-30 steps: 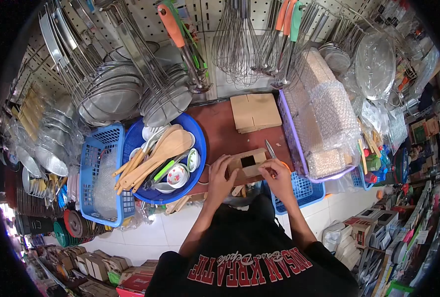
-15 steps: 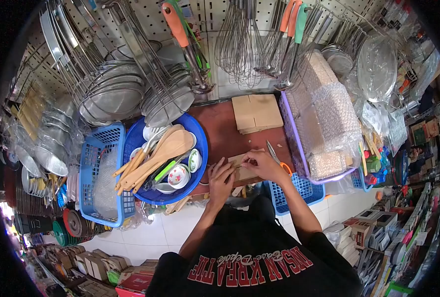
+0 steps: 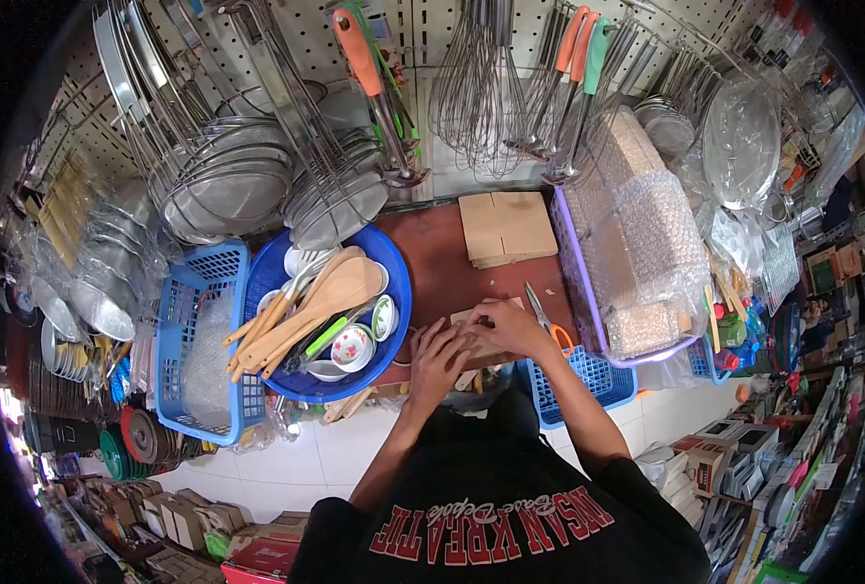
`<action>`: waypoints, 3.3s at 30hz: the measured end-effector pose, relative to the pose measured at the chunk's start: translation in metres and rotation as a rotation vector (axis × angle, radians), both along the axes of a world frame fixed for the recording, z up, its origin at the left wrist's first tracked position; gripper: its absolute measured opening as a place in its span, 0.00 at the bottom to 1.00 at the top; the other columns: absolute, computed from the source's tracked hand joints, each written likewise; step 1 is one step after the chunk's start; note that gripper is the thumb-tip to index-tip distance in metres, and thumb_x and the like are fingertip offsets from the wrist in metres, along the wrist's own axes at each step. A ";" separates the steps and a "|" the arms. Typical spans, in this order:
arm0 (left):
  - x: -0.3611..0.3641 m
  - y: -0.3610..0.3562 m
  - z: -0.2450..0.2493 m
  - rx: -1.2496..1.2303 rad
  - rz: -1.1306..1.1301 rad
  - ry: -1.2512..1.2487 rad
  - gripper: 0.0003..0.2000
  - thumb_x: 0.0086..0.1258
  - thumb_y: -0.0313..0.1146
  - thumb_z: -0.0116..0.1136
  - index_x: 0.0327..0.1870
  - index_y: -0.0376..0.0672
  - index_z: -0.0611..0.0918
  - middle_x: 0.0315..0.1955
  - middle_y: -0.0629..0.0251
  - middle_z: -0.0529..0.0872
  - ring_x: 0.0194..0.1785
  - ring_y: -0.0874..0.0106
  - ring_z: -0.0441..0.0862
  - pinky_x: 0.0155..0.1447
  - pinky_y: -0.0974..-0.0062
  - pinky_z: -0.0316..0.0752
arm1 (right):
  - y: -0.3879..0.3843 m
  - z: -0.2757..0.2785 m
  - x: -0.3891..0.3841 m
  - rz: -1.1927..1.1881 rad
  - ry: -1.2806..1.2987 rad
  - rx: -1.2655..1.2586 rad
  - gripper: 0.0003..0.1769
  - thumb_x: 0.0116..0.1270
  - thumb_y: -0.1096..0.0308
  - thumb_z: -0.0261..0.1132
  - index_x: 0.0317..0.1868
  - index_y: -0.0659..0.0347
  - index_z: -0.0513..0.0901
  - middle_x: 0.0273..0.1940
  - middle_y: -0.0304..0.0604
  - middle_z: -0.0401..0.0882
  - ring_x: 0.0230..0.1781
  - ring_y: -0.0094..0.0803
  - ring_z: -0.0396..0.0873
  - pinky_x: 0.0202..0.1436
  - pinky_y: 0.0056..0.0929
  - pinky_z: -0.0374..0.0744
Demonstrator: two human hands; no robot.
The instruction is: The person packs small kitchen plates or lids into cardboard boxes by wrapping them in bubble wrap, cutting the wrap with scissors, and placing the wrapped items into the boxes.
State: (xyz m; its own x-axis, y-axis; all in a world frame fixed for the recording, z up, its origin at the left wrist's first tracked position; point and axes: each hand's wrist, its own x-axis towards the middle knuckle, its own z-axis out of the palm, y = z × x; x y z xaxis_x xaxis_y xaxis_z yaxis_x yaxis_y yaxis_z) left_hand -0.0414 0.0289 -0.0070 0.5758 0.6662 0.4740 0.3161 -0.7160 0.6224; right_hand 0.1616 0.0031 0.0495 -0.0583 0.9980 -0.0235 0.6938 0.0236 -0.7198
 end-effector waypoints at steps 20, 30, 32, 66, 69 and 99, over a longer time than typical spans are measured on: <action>0.002 -0.005 0.001 -0.077 -0.014 -0.001 0.12 0.67 0.30 0.63 0.50 0.49 0.87 0.60 0.61 0.78 0.65 0.55 0.72 0.67 0.56 0.66 | 0.003 -0.034 -0.001 -0.281 0.154 0.172 0.22 0.53 0.69 0.78 0.47 0.62 0.80 0.27 0.40 0.78 0.29 0.29 0.79 0.35 0.28 0.78; 0.004 -0.006 0.010 -0.107 -0.011 0.026 0.12 0.66 0.29 0.62 0.50 0.45 0.85 0.59 0.59 0.77 0.60 0.54 0.72 0.64 0.56 0.67 | 0.006 -0.016 -0.004 -0.333 0.101 0.046 0.22 0.55 0.67 0.76 0.50 0.61 0.81 0.30 0.47 0.81 0.32 0.41 0.83 0.38 0.37 0.80; 0.002 -0.004 0.012 -0.057 -0.044 0.048 0.13 0.66 0.29 0.62 0.52 0.44 0.83 0.59 0.58 0.76 0.60 0.53 0.72 0.64 0.56 0.67 | 0.003 -0.006 -0.005 -0.291 0.064 0.037 0.21 0.57 0.67 0.74 0.51 0.60 0.81 0.30 0.47 0.82 0.32 0.41 0.83 0.37 0.37 0.80; 0.007 0.018 0.013 -1.712 -0.179 -0.369 0.24 0.78 0.54 0.47 0.66 0.48 0.72 0.61 0.64 0.75 0.64 0.70 0.73 0.68 0.64 0.68 | -0.090 0.051 0.033 -0.242 -0.162 -0.009 0.40 0.62 0.81 0.63 0.74 0.50 0.64 0.60 0.50 0.71 0.50 0.45 0.81 0.50 0.39 0.80; 0.002 0.021 -0.004 -1.769 -0.241 -0.402 0.28 0.77 0.58 0.46 0.69 0.48 0.71 0.64 0.63 0.75 0.65 0.69 0.73 0.70 0.66 0.66 | -0.093 0.044 0.038 -0.174 -0.262 -0.071 0.46 0.58 0.77 0.66 0.77 0.44 0.59 0.65 0.48 0.67 0.51 0.50 0.80 0.51 0.43 0.82; 0.036 0.002 0.070 -0.328 -0.164 0.131 0.14 0.71 0.27 0.55 0.56 0.39 0.82 0.48 0.54 0.83 0.49 0.54 0.84 0.54 0.62 0.78 | -0.038 -0.069 0.080 -0.012 -0.014 -0.290 0.51 0.48 0.58 0.76 0.72 0.57 0.63 0.61 0.59 0.77 0.60 0.53 0.77 0.62 0.43 0.77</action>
